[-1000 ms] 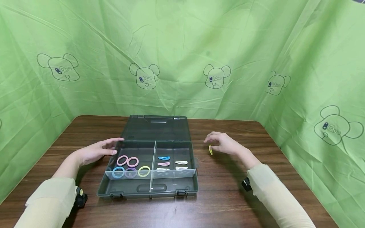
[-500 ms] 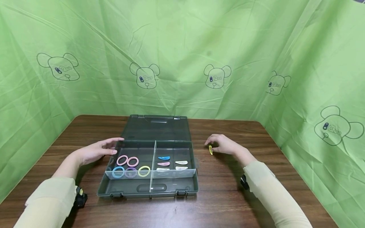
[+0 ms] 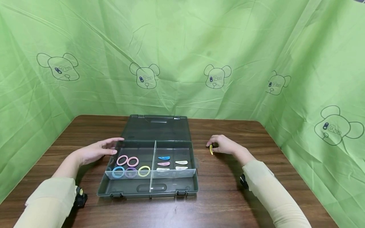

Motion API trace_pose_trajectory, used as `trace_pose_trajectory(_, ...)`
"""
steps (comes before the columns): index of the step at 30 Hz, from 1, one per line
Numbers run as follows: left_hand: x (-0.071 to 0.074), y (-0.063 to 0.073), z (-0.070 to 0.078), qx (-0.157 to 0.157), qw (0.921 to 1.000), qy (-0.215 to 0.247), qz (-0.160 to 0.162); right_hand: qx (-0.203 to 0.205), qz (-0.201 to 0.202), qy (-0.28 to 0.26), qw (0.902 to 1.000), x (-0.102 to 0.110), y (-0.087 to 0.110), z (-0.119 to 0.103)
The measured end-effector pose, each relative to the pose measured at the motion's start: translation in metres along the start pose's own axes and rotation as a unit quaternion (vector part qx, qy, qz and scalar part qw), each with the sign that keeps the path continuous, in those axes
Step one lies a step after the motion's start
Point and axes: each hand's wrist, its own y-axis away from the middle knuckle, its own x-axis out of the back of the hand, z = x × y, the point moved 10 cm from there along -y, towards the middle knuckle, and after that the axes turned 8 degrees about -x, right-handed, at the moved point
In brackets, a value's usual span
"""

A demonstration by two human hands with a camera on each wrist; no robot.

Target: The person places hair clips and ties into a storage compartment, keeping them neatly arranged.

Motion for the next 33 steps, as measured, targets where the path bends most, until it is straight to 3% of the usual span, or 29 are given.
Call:
trace_pose_trajectory(24,0.000,0.000,-0.002,0.003,1.0000,0.008,-0.002,0.010,-0.019,0.000,0.9998,0.006,0.017,0.003)
trace_pose_trajectory(33,0.000,-0.001,-0.002,0.005,1.0000,-0.002,-0.003,-0.010,-0.029,-0.006,0.9995,0.003,0.021,0.008)
